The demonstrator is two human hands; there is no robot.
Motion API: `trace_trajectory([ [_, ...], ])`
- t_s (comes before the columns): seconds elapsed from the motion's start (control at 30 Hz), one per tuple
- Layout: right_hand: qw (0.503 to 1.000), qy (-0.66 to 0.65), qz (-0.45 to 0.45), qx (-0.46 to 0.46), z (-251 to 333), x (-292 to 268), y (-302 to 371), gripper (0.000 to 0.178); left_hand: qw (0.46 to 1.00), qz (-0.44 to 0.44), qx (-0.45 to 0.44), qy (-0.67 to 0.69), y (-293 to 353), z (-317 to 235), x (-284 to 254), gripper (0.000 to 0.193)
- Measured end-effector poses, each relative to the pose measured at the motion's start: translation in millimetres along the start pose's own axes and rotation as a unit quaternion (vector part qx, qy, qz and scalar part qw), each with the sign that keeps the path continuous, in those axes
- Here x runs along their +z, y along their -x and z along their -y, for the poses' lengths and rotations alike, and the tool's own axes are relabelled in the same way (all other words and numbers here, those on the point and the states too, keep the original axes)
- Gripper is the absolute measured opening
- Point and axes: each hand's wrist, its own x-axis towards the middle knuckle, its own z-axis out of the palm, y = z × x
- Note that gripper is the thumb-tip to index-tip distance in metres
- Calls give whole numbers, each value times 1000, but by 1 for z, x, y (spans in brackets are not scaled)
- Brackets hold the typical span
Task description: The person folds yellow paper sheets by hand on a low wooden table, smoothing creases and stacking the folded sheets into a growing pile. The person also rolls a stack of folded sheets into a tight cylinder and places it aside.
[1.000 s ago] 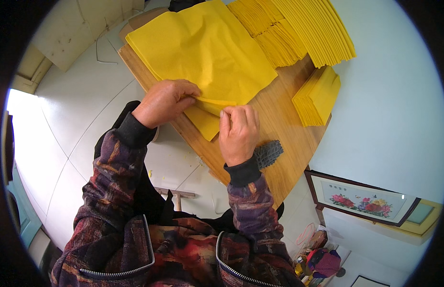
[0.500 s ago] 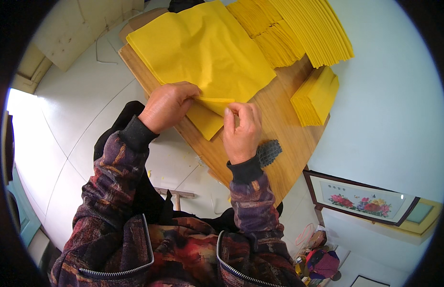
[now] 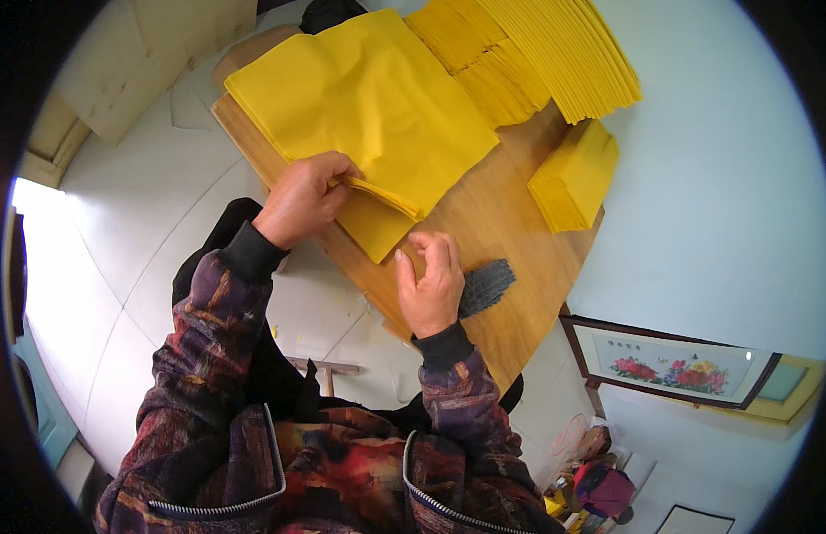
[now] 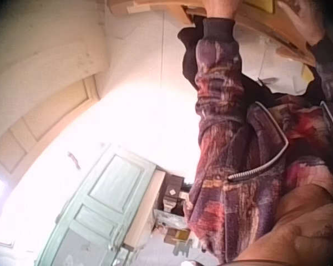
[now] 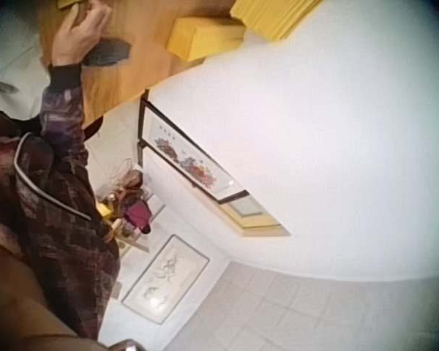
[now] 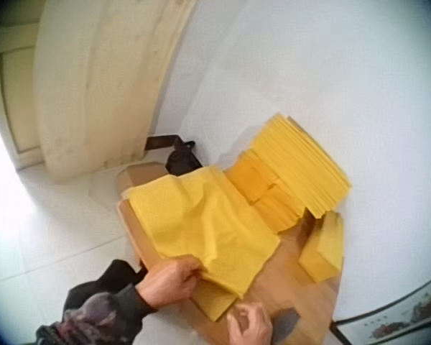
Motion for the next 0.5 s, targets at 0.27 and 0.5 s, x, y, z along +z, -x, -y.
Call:
trace_trajectory([
  [0.27,999,37,-33,-18,-16,8,-29,28,1000,-4,3,-1,0,-2,-1,15],
  [0.5,997,-79,-10,-10,-33,21,-51,23,1000,-9,8,7,0,2,-2,14],
])
